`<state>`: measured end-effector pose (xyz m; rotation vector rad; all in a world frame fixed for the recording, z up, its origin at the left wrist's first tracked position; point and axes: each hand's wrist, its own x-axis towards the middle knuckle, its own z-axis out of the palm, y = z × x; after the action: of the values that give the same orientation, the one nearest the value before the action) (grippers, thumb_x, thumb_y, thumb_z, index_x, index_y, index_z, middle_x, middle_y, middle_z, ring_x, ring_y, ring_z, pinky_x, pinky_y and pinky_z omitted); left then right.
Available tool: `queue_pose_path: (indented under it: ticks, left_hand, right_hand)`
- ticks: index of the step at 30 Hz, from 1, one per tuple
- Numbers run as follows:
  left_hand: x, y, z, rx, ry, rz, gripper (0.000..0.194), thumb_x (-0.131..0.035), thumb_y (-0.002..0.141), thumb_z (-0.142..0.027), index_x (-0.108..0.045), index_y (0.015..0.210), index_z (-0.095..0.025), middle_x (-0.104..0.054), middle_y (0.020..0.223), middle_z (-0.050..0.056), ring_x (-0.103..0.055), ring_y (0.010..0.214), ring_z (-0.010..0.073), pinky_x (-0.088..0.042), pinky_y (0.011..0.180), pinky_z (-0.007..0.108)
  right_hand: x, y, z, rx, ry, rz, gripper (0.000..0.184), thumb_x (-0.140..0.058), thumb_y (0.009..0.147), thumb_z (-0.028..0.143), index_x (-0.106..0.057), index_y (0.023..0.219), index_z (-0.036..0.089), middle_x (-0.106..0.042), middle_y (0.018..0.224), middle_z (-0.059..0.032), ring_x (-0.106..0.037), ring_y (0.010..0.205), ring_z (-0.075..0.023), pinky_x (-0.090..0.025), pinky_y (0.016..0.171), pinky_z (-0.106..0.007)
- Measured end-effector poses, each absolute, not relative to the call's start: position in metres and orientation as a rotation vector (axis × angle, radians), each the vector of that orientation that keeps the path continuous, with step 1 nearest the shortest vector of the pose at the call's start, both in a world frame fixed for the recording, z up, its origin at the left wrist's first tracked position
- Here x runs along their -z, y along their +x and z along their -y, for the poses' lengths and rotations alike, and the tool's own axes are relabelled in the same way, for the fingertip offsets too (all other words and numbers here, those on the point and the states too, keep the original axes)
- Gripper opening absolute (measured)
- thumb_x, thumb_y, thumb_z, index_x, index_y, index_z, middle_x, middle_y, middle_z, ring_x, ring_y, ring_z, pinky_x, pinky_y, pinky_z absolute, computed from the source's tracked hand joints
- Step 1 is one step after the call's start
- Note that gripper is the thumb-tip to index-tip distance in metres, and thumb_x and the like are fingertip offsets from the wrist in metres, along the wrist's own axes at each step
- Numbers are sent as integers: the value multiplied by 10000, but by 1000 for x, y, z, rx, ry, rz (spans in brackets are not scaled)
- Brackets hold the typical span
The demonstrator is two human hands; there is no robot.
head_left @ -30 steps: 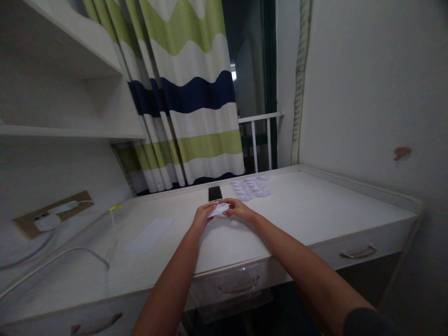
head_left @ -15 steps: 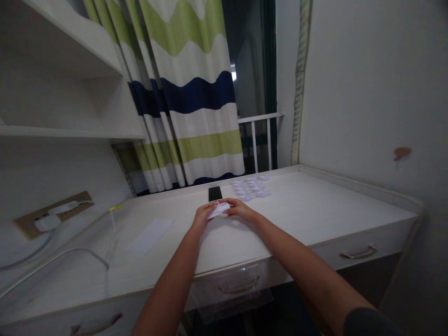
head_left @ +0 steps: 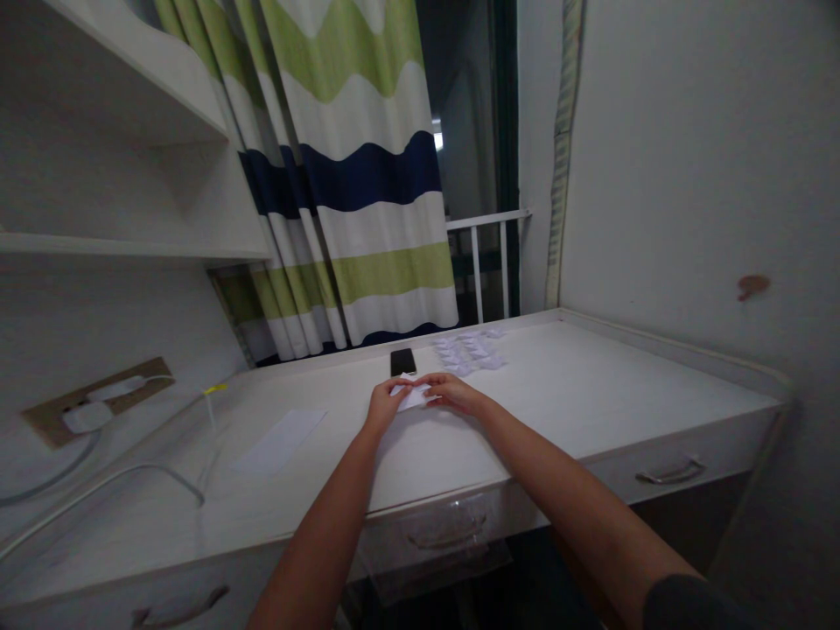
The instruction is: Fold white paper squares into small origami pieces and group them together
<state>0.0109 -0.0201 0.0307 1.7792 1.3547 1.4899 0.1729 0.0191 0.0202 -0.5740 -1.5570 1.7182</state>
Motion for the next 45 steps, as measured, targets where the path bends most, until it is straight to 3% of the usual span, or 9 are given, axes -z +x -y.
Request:
queue_pose_path:
  ticks: [8, 16, 21, 26, 33, 45]
  left_hand:
    - [-28, 7, 16, -1519, 1569, -1308, 189, -653, 558, -303, -679, 680, -162, -673, 764, 60, -581, 794, 209, -387, 792, 315]
    - [-25, 7, 17, -1383, 1261, -1273, 407, -691, 501, -405, -670, 824, -159, -662, 785, 63, -558, 642, 142, -382, 555, 233]
    - [-26, 6, 19, -1343, 1201, -1255, 393, -682, 520, -385, -668, 849, -171, -656, 809, 59, -540, 638, 117, -361, 541, 206]
    - [-24, 7, 17, -1345, 1265, -1283, 377, -668, 533, -399, -671, 831, -168, -661, 804, 68, -565, 697, 166, -388, 589, 251]
    - [-30, 10, 18, -1495, 1704, -1341, 130, -626, 574, -277, -675, 647, -182, -666, 749, 47, -574, 784, 212, -395, 760, 305]
    - [-29, 11, 21, -1507, 1872, -1351, 113, -603, 620, -269, -671, 678, -200, -669, 775, 41, -584, 775, 208, -397, 773, 306]
  right_hand:
    - [-27, 175, -10, -1785, -494, 1612, 482, -664, 526, 63, -596, 985, 191, -609, 902, -23, -597, 776, -121, -477, 706, -241]
    - [-26, 176, -13, -1773, -447, 1628, 525, -688, 537, 97, -554, 1036, 188, -605, 948, -44, -604, 829, -155, -489, 719, -274]
    - [-23, 176, -15, -1730, -446, 1635, 549, -698, 538, 109, -539, 1056, 195, -597, 954, -43, -604, 819, -153, -492, 698, -264]
    - [-21, 175, -17, -1732, -477, 1613, 519, -699, 526, 109, -558, 1018, 193, -596, 916, -34, -602, 794, -148, -496, 703, -275]
    - [-22, 176, -18, -1822, -567, 1497, 426, -677, 497, 52, -582, 889, 189, -585, 815, 3, -592, 737, -118, -494, 727, -291]
    - [-20, 179, -22, -1960, -606, 1395, 474, -648, 479, -6, -572, 898, 203, -581, 840, 14, -586, 712, -98, -510, 698, -272]
